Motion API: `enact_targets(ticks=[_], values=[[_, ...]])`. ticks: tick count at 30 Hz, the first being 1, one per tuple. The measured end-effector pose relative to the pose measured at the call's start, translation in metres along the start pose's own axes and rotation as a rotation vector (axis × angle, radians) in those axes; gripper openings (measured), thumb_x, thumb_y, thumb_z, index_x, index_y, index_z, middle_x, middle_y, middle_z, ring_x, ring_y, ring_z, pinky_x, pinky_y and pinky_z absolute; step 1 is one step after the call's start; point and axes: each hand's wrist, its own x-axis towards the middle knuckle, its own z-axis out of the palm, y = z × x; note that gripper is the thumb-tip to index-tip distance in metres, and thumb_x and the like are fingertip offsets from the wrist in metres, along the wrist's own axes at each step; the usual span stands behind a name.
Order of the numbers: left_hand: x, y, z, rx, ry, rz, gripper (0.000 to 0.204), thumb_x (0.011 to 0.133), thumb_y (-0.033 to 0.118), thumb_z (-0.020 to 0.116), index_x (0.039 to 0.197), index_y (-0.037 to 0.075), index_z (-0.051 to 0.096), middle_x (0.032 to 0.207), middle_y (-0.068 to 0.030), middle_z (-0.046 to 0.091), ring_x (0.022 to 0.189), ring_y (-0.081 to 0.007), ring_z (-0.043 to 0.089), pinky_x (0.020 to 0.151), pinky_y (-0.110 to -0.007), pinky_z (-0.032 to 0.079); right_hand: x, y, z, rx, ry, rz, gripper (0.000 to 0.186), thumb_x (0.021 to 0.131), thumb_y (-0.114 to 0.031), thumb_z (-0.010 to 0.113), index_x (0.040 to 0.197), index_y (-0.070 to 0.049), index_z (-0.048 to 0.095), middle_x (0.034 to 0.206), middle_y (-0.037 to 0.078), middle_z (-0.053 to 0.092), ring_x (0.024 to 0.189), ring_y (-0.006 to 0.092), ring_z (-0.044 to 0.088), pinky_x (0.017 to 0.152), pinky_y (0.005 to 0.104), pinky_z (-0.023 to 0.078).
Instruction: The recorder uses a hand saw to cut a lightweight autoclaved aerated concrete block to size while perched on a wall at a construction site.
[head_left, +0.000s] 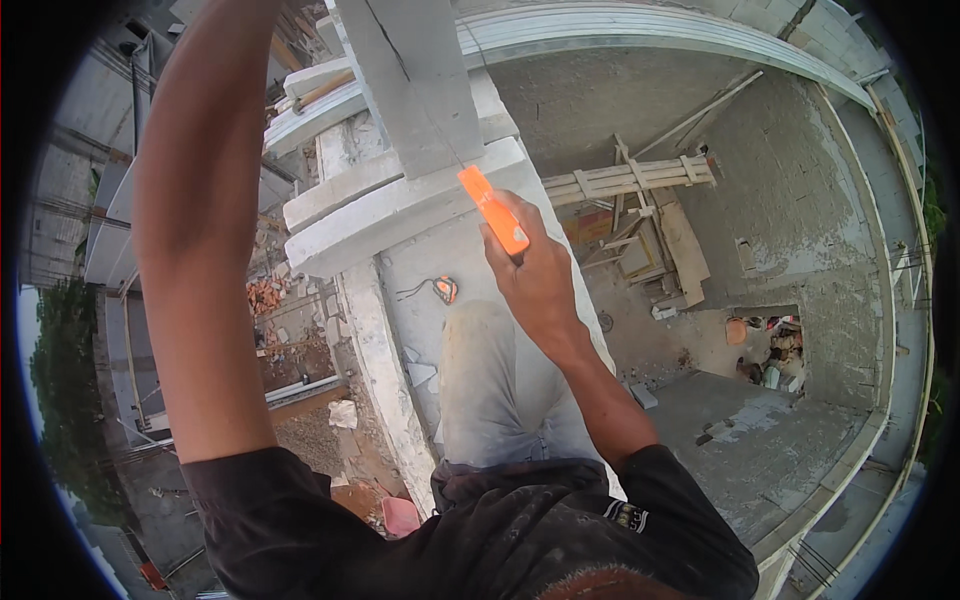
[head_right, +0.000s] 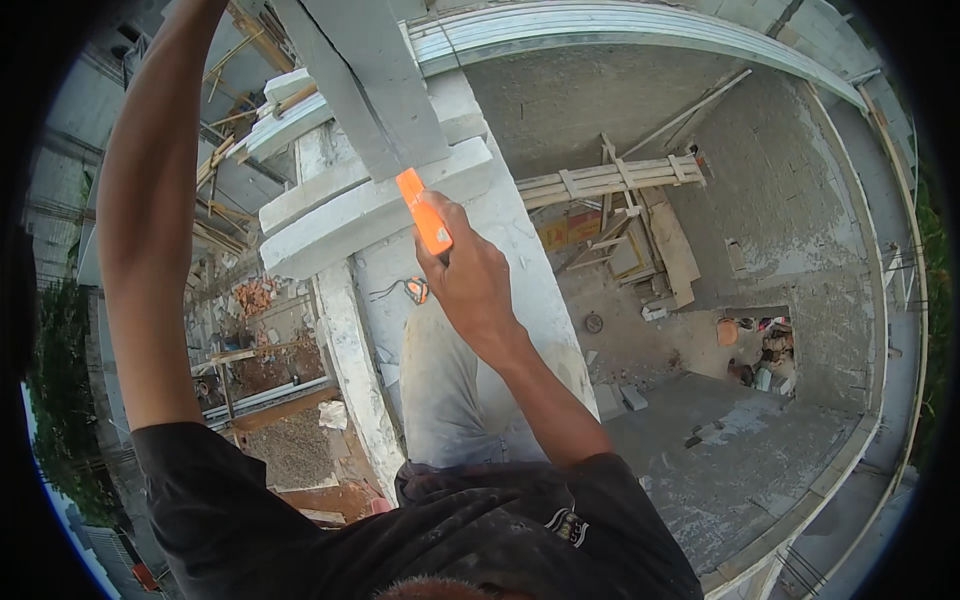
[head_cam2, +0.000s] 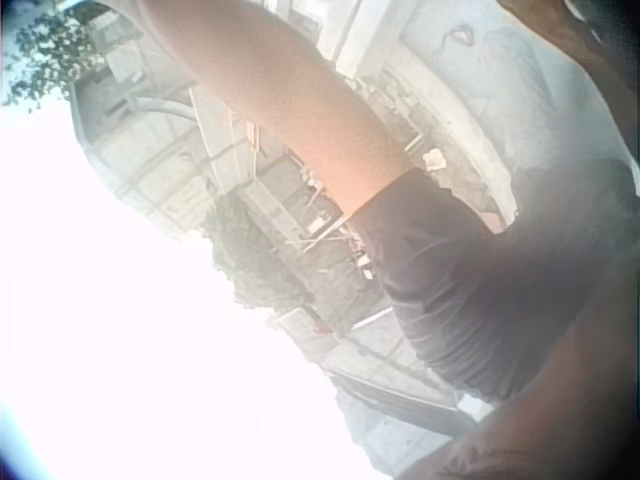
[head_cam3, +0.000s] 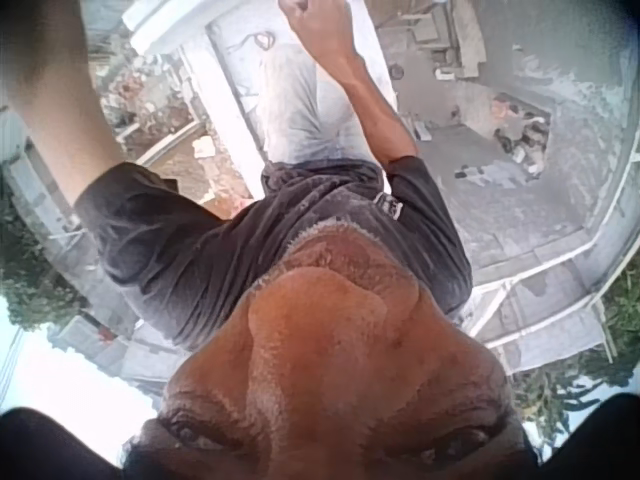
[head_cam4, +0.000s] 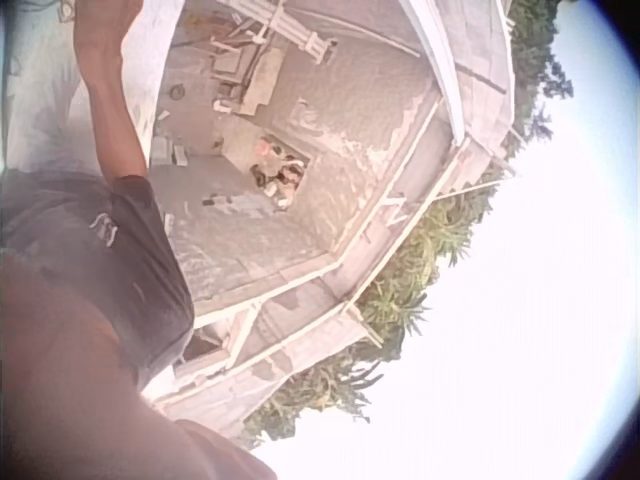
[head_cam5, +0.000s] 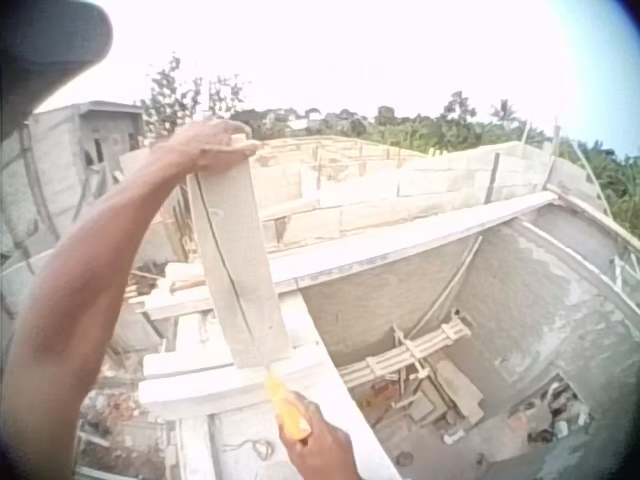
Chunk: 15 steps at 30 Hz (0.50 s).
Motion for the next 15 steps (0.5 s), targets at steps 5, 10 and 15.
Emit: enact_targets(ticks=[5, 10, 15], values=[[0.009, -0.002, 0.006, -0.033, -0.009, -0.018, 0.064, 0.094, 0.063, 0.047, 0.136, 0.017, 0.061, 0.133, -0.0136, 0.065, 0.121, -0.0298, 0.061, 0.101, -0.047, 0.049, 0.004, -0.019, -0.006, -0.003, -0.099, 0.115, 0.045, 0.095, -0.009, 0.067, 0.135, -0.004, 0.047, 0.107, 0.023, 0.069, 0.092, 0.0381, 0.071, 0.072, 0.0429, 0.056], [0.008, 0.016, -0.019, -0.127, -0.036, -0.065, 0.067, 0.094, 0.065, 0.048, 0.136, 0.015, 0.061, 0.129, -0.0143, 0.067, 0.118, -0.0281, 0.063, 0.099, -0.045, 0.05, -0.129, 0.034, -0.028, -0.068, 0.044, -0.044, 0.043, 0.092, -0.005, 0.07, 0.13, 0.0, 0.051, 0.132, 0.021, 0.062, 0.115, 0.0346, 0.067, 0.095, 0.0407, 0.056], [0.003, 0.011, 0.001, -0.104, -0.016, 0.005, 0.07, 0.093, 0.065, 0.05, 0.139, 0.014, 0.059, 0.129, -0.0157, 0.067, 0.118, -0.0288, 0.063, 0.099, -0.043, 0.051, 0.052, -0.022, -0.001, -0.037, 0.034, -0.126, 0.039, 0.099, -0.015, 0.064, 0.133, -0.003, 0.048, 0.064, 0.015, 0.059, 0.053, 0.0326, 0.055, 0.057, 0.0443, 0.044]])
